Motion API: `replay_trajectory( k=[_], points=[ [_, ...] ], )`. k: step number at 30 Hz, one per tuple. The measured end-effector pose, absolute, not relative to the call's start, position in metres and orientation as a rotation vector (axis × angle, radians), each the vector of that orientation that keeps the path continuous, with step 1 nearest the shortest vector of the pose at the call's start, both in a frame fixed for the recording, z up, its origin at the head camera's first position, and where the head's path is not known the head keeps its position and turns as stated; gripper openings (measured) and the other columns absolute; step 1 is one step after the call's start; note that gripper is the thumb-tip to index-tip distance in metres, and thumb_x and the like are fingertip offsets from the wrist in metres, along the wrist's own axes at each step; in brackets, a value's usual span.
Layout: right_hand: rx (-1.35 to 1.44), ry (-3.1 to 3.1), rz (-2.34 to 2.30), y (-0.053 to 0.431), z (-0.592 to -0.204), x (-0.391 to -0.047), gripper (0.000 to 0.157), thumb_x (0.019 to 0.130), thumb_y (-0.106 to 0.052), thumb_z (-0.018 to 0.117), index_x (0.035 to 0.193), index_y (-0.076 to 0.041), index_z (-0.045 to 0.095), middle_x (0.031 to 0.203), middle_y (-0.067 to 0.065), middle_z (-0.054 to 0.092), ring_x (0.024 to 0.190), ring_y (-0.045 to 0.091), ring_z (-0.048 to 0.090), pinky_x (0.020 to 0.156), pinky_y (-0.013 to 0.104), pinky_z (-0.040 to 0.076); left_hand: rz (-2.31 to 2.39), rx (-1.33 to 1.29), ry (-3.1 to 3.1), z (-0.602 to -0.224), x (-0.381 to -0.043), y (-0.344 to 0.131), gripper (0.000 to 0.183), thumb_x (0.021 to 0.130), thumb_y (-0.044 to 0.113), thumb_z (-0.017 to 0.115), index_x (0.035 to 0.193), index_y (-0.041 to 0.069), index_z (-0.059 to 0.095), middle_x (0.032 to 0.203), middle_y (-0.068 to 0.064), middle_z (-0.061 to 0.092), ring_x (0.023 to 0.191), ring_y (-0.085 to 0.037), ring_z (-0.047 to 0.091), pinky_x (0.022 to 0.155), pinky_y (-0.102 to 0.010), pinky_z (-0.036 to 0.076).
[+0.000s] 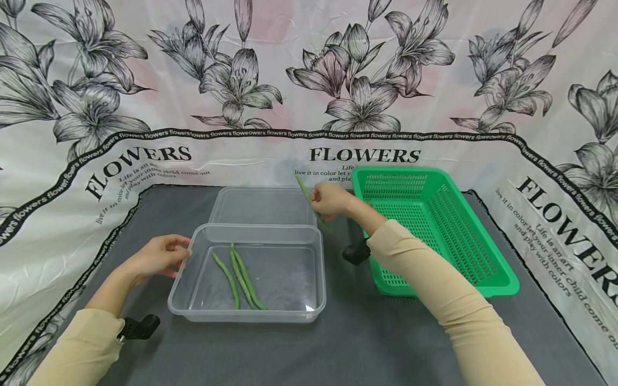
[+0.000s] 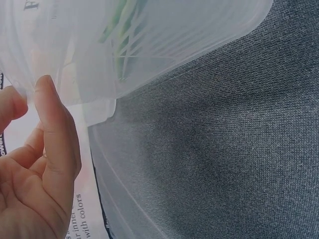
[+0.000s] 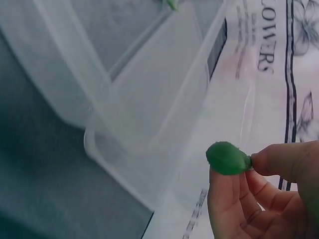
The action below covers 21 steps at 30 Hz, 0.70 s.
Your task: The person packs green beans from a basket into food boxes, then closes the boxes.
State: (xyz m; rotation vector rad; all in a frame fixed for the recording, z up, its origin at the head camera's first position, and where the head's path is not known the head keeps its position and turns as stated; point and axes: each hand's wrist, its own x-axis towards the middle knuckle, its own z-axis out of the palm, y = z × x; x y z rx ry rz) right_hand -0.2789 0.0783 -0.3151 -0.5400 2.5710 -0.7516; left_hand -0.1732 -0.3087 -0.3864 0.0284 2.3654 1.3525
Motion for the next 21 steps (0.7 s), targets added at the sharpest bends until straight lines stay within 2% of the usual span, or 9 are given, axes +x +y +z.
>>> replay_trajectory(
  k=[14, 17, 21],
  points=[
    [-0.607, 2.452, -0.822, 0.022, -0.329, -0.254, 0.012, 0.093, -0.009, 0.048, 0.1, -0.001, 0.053, 0.1, 0.013, 0.062, 0.082, 0.023, 0.064, 0.062, 0.029, 0.057, 1.361, 0.032, 2.355, -0.387, -0.173, -0.308, 0.053, 0.094, 0.023, 0.054, 0.134, -0.005, 0.035, 0.102, -0.017, 0.057, 0.085, -0.022, 0.057, 0.069, -0.037, 0.056],
    [-0.611, 2.428, -0.836, 0.01, -0.333, -0.248, 0.01, 0.093, -0.009, 0.048, 0.097, -0.002, 0.053, 0.093, 0.01, 0.062, 0.08, 0.023, 0.064, 0.061, 0.029, 0.057, 1.365, 0.036, 2.353, -0.387, -0.173, -0.309, 0.054, 0.094, 0.023, 0.054, 0.134, -0.005, 0.035, 0.102, -0.018, 0.057, 0.085, -0.022, 0.057, 0.069, -0.037, 0.056],
    [-0.628, 2.377, -0.857, -0.005, -0.335, -0.24, 0.01, 0.093, -0.008, 0.048, 0.092, -0.002, 0.055, 0.076, 0.008, 0.058, 0.067, 0.019, 0.06, 0.061, 0.03, 0.057, 1.37, 0.036, 2.351, -0.388, -0.174, -0.31, 0.054, 0.093, 0.023, 0.055, 0.134, -0.006, 0.035, 0.1, -0.018, 0.057, 0.085, -0.022, 0.057, 0.069, -0.037, 0.056]
  ],
)
